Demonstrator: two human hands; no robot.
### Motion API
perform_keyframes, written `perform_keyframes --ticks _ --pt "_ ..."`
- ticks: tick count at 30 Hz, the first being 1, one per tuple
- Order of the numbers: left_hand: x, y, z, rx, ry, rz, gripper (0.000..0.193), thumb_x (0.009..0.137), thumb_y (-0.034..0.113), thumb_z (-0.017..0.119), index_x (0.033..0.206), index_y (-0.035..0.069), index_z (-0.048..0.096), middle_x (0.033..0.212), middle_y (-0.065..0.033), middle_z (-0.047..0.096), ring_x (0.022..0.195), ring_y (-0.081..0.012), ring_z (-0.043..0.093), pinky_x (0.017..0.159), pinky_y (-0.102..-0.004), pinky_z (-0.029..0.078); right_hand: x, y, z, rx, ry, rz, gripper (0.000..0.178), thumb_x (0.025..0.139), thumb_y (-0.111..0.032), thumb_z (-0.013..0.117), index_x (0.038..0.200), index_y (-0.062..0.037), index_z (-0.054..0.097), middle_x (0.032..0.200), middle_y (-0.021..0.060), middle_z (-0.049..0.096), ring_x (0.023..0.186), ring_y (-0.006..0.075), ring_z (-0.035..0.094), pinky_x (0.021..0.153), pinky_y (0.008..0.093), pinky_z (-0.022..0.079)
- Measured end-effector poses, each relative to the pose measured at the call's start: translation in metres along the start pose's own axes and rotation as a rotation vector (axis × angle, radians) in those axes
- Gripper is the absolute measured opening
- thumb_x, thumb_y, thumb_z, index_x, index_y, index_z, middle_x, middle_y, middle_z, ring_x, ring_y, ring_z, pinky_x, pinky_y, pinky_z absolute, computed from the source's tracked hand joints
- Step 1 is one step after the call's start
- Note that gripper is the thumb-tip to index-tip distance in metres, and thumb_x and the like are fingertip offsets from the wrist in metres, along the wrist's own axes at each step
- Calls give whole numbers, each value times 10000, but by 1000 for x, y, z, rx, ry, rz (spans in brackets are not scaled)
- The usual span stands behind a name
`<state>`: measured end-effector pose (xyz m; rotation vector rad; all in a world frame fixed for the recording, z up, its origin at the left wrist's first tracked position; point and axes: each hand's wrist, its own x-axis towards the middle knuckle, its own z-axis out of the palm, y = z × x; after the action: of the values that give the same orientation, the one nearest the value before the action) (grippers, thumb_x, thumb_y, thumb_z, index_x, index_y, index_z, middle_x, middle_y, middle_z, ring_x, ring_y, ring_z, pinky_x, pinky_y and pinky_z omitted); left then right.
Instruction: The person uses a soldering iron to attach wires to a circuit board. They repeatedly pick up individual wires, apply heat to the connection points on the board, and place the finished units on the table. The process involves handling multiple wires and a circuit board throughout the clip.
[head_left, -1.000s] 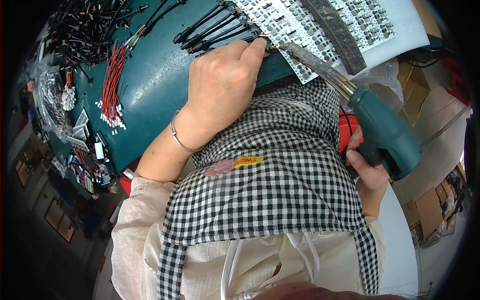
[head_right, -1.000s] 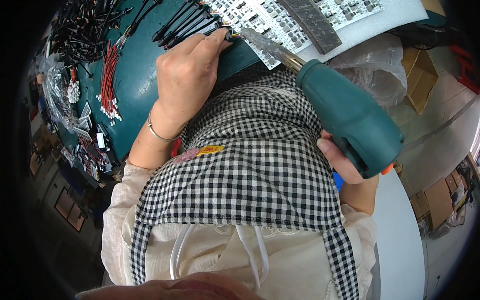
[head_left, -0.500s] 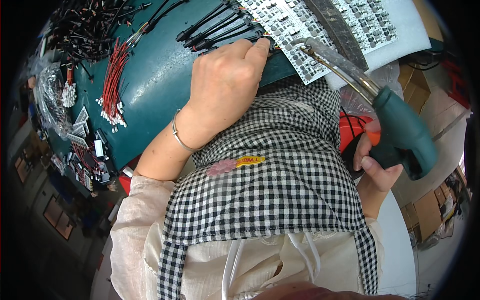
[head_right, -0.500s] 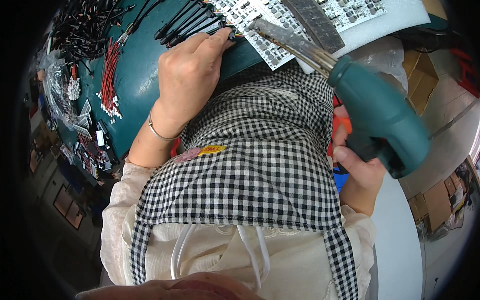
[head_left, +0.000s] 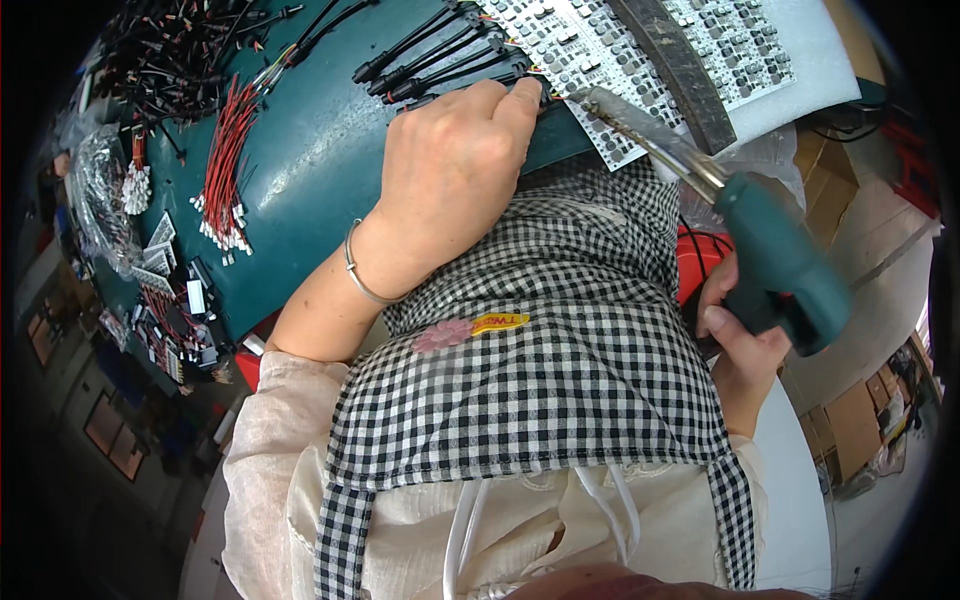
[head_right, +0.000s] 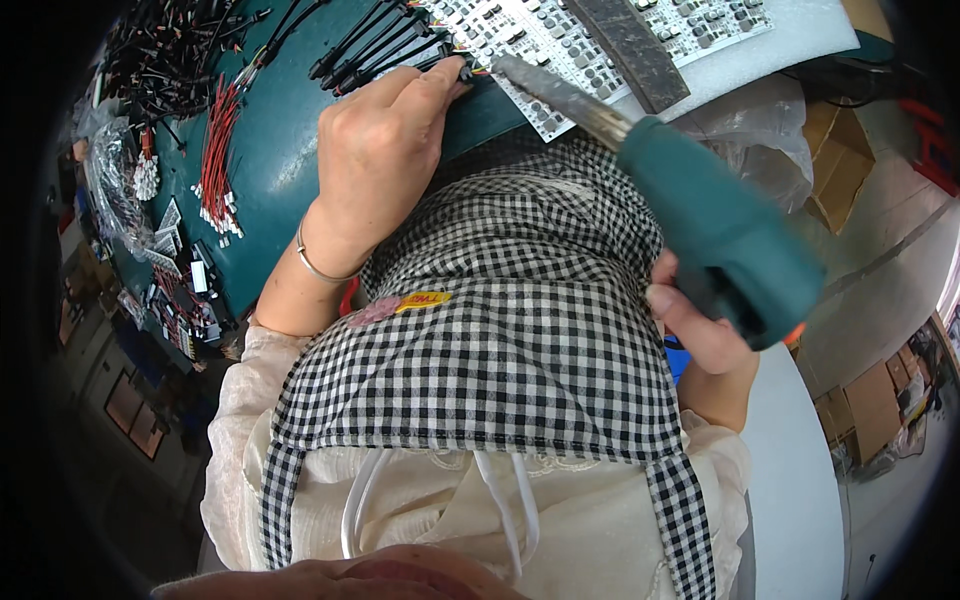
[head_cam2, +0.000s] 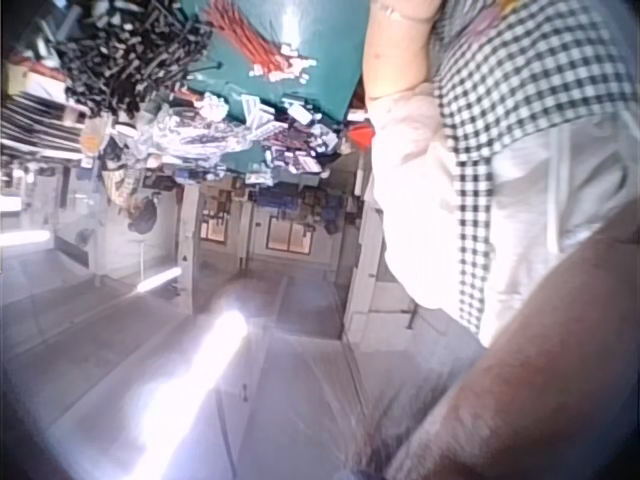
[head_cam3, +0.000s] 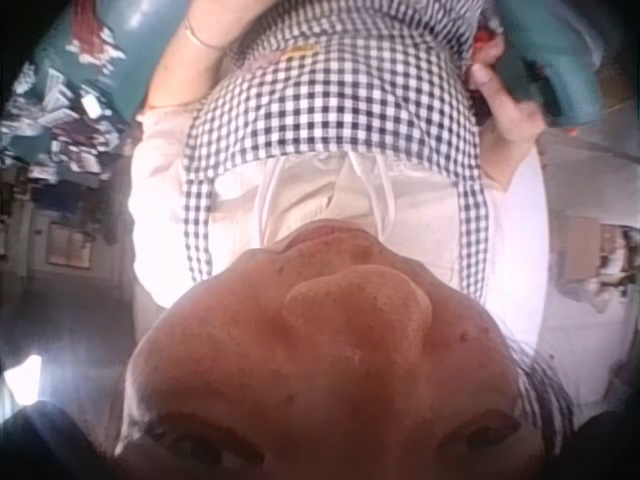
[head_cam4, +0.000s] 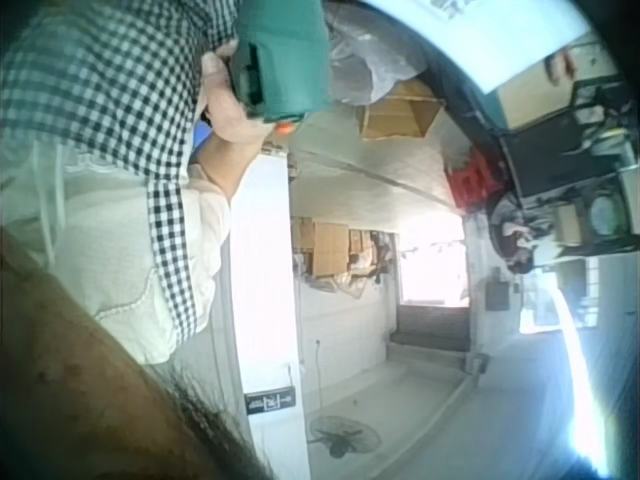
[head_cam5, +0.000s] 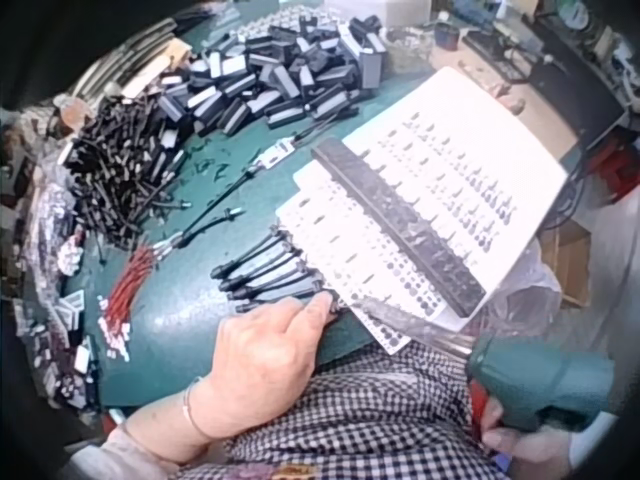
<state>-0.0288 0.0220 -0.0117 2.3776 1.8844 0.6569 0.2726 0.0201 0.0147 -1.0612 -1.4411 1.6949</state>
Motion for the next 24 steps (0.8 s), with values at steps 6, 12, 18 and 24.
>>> perform_keyframes --ticks 6,12,18,24 --pt "-1 -2 0 10 -8 4 273 718 33 613 987 14 654 632 -52 547 549 -196 583 435 -324 452 13 -17 12 217 125 -20 637 726 -93 673 1228 153 369 596 78 471 418 134 444 364 235 390" --pt "1 -1 -1 -3 -16 2 264 728 34 611 987 12 653 639 -55 547 554 -203 582 449 -324 457 14 -16 12 249 137 -37 647 721 -92 664 1236 158 362 587 73 456 416 129 434 355 228 384" --pt "1 -2 1 -6 19 -15 195 761 69 717 948 53 661 663 -65 602 525 -229 584 456 -320 454 16 -18 13 260 137 -15 655 712 -90 664 1232 169 362 587 75 457 417 132 436 361 231 389" --pt "8 -1 -7 -286 -60 -276 120 801 107 720 878 16 704 706 -106 667 596 -190 643 529 -269 485 13 -19 7 300 134 19 639 665 -64 674 1199 176 419 773 157 562 485 122 507 422 219 421"
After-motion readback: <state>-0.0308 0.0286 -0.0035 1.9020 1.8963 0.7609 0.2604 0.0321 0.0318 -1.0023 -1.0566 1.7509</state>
